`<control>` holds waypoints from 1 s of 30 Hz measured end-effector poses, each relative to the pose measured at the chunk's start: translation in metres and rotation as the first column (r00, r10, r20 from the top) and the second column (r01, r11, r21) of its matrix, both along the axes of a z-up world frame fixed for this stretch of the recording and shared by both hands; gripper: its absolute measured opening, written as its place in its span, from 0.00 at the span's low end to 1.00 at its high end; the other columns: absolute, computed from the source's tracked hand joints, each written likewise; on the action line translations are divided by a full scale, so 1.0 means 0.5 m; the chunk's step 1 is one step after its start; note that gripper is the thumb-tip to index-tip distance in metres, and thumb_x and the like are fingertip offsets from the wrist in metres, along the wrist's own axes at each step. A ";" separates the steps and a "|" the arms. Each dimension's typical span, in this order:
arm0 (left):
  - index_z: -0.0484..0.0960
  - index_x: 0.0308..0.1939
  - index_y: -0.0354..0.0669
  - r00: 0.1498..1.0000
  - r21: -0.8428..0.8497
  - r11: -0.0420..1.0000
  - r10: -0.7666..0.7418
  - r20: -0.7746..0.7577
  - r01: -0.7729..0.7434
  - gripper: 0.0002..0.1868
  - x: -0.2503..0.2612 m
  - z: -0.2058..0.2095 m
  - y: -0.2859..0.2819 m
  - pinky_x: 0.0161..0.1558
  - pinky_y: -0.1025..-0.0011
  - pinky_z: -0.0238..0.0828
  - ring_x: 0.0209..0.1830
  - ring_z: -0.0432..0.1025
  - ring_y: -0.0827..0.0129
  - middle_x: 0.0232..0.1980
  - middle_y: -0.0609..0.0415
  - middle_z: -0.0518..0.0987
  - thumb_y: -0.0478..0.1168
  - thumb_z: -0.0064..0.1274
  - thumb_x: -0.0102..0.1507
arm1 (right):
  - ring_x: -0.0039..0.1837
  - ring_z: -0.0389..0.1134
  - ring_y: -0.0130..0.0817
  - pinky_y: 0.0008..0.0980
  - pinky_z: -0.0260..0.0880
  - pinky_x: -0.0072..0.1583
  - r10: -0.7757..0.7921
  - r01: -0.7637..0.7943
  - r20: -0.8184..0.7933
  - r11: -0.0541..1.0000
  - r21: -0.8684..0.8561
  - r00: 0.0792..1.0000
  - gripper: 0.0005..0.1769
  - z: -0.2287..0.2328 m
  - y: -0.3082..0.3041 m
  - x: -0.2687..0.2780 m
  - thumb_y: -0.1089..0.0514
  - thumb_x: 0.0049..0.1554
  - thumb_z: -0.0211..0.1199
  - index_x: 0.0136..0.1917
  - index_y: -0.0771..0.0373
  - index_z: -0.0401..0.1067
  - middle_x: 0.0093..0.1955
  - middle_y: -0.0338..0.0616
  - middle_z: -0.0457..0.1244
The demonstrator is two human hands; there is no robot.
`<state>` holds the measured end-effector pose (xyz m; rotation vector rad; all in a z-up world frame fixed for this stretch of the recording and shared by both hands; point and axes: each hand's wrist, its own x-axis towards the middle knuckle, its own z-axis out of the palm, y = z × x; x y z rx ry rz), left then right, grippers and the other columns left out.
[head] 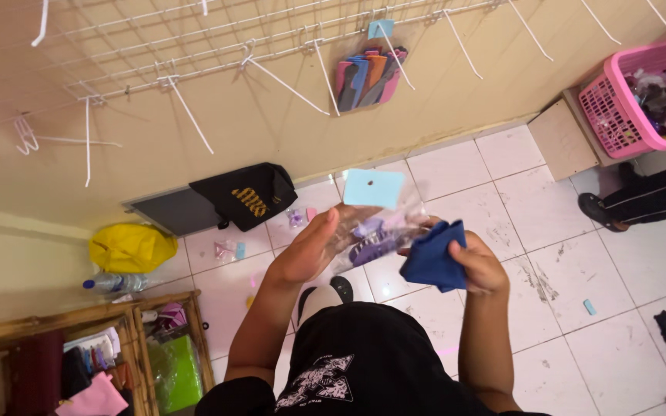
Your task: The person cleans hair accessories by removing them from display racks and tables and wiping packaged clips and scrunchies with a cloth.
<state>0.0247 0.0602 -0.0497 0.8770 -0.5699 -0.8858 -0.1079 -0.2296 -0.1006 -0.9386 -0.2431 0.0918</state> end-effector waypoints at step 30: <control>0.57 0.78 0.29 0.805 -0.164 0.808 0.585 0.103 -0.566 0.37 -0.075 0.053 -0.094 0.75 0.51 0.63 0.74 0.64 0.51 0.77 0.36 0.65 0.53 0.46 0.75 | 0.74 0.62 0.63 0.74 0.60 0.72 -0.170 0.182 -0.065 0.908 0.377 0.983 0.28 -0.021 0.121 -0.063 0.45 0.69 0.55 0.75 0.62 0.58 0.73 0.55 0.60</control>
